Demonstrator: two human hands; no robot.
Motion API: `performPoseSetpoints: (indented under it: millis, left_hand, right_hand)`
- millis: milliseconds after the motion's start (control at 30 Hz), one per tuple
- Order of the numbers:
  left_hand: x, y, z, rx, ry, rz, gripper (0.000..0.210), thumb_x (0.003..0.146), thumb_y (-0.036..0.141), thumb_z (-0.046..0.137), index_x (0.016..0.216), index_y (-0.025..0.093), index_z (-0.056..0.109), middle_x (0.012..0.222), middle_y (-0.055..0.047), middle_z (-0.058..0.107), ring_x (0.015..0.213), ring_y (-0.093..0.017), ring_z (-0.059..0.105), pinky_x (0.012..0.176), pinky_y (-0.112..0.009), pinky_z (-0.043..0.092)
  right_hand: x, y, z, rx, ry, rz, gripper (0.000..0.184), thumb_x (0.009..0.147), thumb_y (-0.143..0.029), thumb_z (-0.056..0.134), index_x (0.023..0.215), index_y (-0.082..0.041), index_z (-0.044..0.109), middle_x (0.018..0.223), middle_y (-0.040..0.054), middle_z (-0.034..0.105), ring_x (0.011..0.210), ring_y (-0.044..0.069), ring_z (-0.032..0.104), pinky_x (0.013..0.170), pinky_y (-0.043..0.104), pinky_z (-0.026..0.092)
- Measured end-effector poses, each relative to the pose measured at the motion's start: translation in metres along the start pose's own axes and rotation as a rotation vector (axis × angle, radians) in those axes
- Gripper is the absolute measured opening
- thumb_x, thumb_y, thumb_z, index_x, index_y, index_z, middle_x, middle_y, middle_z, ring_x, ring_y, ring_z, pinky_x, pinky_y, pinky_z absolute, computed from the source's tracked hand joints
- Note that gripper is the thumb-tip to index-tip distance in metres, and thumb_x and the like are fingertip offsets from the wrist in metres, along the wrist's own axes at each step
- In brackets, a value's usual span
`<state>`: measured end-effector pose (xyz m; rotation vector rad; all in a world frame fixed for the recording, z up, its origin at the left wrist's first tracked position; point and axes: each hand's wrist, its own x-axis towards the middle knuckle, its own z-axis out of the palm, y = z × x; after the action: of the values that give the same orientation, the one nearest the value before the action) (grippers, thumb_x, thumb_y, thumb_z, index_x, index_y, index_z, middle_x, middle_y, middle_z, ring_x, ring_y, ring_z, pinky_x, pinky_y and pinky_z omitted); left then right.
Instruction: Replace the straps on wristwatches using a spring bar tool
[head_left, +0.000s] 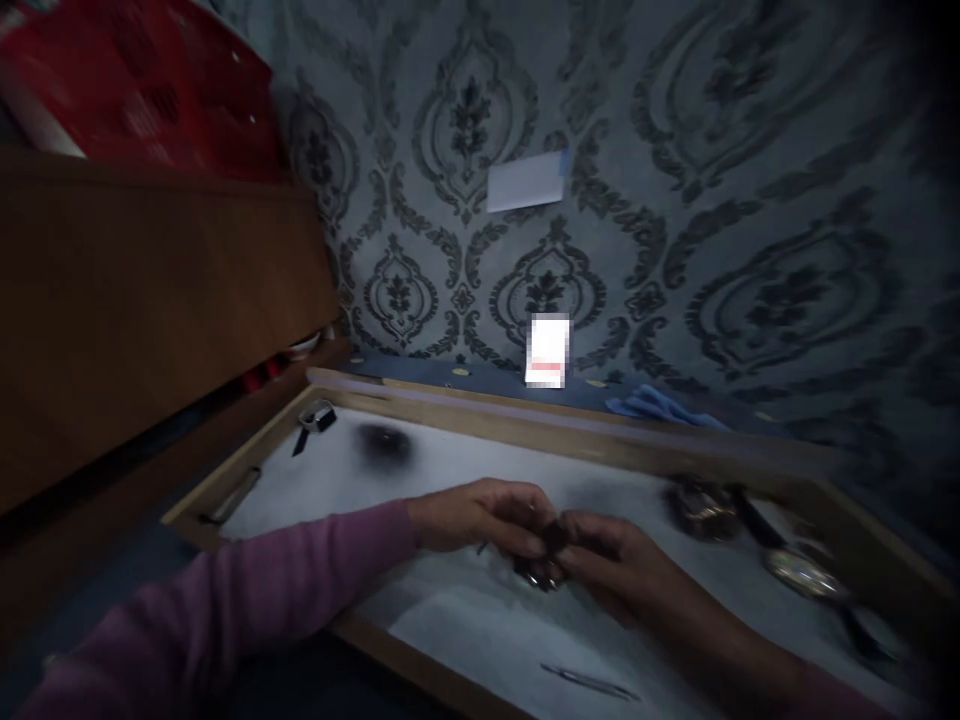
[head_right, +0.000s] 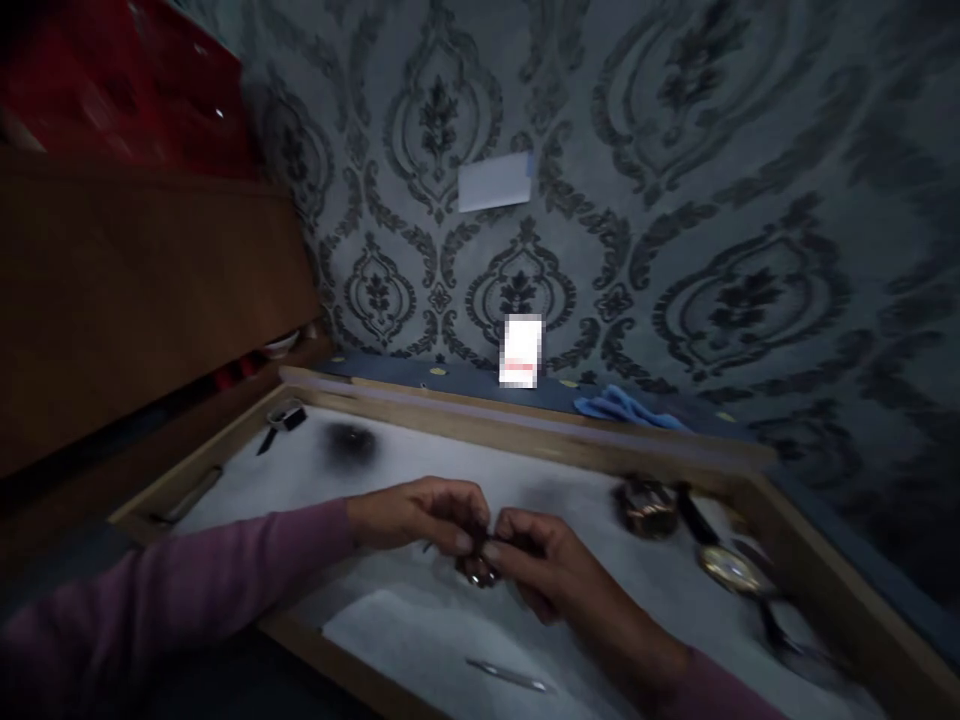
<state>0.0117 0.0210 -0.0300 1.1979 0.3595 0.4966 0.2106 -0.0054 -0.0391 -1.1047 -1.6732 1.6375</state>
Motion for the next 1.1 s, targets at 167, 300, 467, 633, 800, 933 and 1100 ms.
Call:
performPoseSetpoints:
  millis: [167, 300, 467, 633, 800, 933, 1100]
  left_hand:
    - [0.001, -0.002, -0.004, 0.012, -0.014, 0.000, 0.048, 0.060, 0.045, 0.087, 0.087, 0.017, 0.060, 0.078, -0.003, 0.068, 0.061, -0.014, 0.061, 0.061, -0.025, 0.042]
    - [-0.001, -0.001, -0.004, -0.010, -0.037, 0.020, 0.046, 0.059, 0.042, 0.088, 0.084, 0.015, 0.060, 0.078, -0.004, 0.068, 0.062, -0.015, 0.061, 0.058, -0.025, 0.040]
    - [-0.006, -0.001, -0.001, 0.033, 0.055, 0.060, 0.041, 0.064, 0.038, 0.086, 0.084, 0.013, 0.061, 0.080, -0.006, 0.068, 0.069, -0.015, 0.061, 0.062, -0.024, 0.040]
    - [-0.008, -0.002, 0.000, 0.022, 0.050, 0.043, 0.033, 0.072, 0.035, 0.081, 0.085, 0.014, 0.059, 0.083, -0.006, 0.070, 0.070, -0.014, 0.061, 0.062, -0.024, 0.040]
    - [-0.008, -0.001, 0.001, 0.022, 0.058, 0.049, 0.027, 0.075, 0.028, 0.079, 0.084, 0.014, 0.058, 0.081, -0.006, 0.069, 0.073, -0.015, 0.062, 0.062, -0.024, 0.041]
    - [-0.007, -0.001, 0.000, 0.029, 0.073, 0.036, 0.027, 0.075, 0.028, 0.079, 0.085, 0.014, 0.057, 0.077, -0.005, 0.068, 0.070, -0.015, 0.062, 0.061, -0.023, 0.042]
    - [-0.006, -0.001, 0.001, 0.053, 0.119, 0.032, 0.030, 0.074, 0.032, 0.079, 0.085, 0.014, 0.058, 0.078, -0.004, 0.068, 0.071, -0.016, 0.064, 0.061, -0.023, 0.044]
  right_hand:
    - [0.004, 0.005, -0.001, 0.001, -0.059, -0.026, 0.053, 0.068, -0.068, 0.067, 0.071, -0.016, 0.059, 0.068, 0.0028, 0.061, 0.037, 0.003, 0.030, 0.035, 0.021, 0.017]
    - [0.001, 0.002, 0.000, 0.036, -0.060, -0.052, 0.049, 0.076, -0.064, 0.064, 0.069, -0.016, 0.056, 0.058, -0.0019, 0.052, 0.039, 0.004, 0.030, 0.039, 0.020, 0.019]
    - [-0.008, -0.004, 0.003, 0.182, -0.059, -0.067, 0.045, 0.075, -0.057, 0.070, 0.068, -0.016, 0.053, 0.052, -0.0051, 0.047, 0.040, 0.005, 0.036, 0.040, 0.019, 0.021]
    - [-0.007, 0.001, 0.003, 0.295, -0.024, -0.059, 0.040, 0.074, -0.050, 0.074, 0.080, -0.018, 0.052, 0.062, -0.0058, 0.056, 0.038, 0.003, 0.040, 0.036, 0.016, 0.026]
    - [-0.007, 0.004, 0.001, 0.265, -0.026, -0.136, 0.038, 0.078, -0.049, 0.071, 0.094, -0.019, 0.055, 0.064, -0.0063, 0.058, 0.037, 0.003, 0.044, 0.035, 0.015, 0.030]
    - [-0.008, 0.001, -0.001, 0.173, -0.014, -0.204, 0.035, 0.081, -0.049, 0.068, 0.091, -0.017, 0.058, 0.066, -0.0028, 0.061, 0.043, 0.007, 0.056, 0.038, 0.016, 0.035]
    - [-0.012, -0.005, 0.000, 0.079, -0.004, -0.192, 0.035, 0.079, -0.047, 0.069, 0.093, -0.016, 0.059, 0.068, -0.0003, 0.065, 0.047, 0.009, 0.059, 0.040, 0.017, 0.036]
